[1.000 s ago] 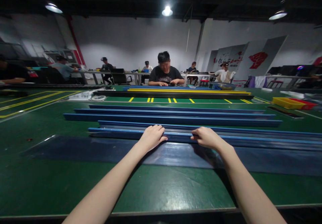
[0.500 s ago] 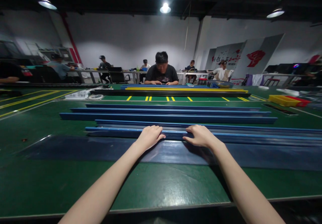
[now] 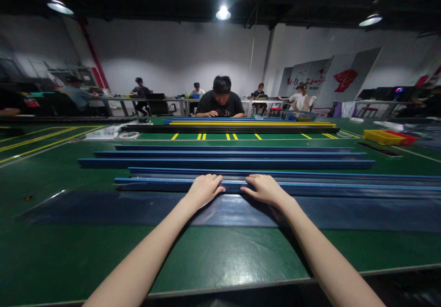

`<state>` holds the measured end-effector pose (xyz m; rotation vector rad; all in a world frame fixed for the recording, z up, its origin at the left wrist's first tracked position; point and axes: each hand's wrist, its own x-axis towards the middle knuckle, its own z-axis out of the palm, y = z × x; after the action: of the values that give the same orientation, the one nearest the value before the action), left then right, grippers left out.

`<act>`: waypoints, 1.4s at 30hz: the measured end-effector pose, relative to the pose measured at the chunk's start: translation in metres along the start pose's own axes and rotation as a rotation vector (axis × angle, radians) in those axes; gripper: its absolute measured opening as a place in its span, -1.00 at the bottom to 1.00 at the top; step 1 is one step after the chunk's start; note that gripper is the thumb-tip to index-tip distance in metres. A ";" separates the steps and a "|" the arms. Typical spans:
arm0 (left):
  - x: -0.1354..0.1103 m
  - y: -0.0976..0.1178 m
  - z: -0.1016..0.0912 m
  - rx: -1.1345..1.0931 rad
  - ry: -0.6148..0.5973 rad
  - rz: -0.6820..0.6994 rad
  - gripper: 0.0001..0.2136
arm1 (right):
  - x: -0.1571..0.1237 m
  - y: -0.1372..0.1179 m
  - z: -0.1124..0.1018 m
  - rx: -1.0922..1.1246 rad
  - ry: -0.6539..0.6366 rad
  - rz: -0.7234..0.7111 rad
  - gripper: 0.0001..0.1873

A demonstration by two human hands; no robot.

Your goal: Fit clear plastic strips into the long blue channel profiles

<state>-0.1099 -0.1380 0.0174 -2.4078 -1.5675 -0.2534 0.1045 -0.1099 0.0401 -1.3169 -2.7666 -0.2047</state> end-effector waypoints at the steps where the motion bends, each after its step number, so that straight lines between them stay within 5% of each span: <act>1: 0.000 0.000 0.001 -0.001 -0.001 0.000 -0.78 | 0.000 0.000 0.000 0.007 -0.002 0.000 -0.60; 42: 0.000 0.002 -0.004 0.023 -0.037 -0.003 -0.79 | 0.001 -0.001 0.002 0.002 -0.003 0.009 -0.59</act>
<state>-0.1081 -0.1399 0.0208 -2.4060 -1.5804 -0.1913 0.1027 -0.1097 0.0384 -1.3295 -2.7621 -0.2004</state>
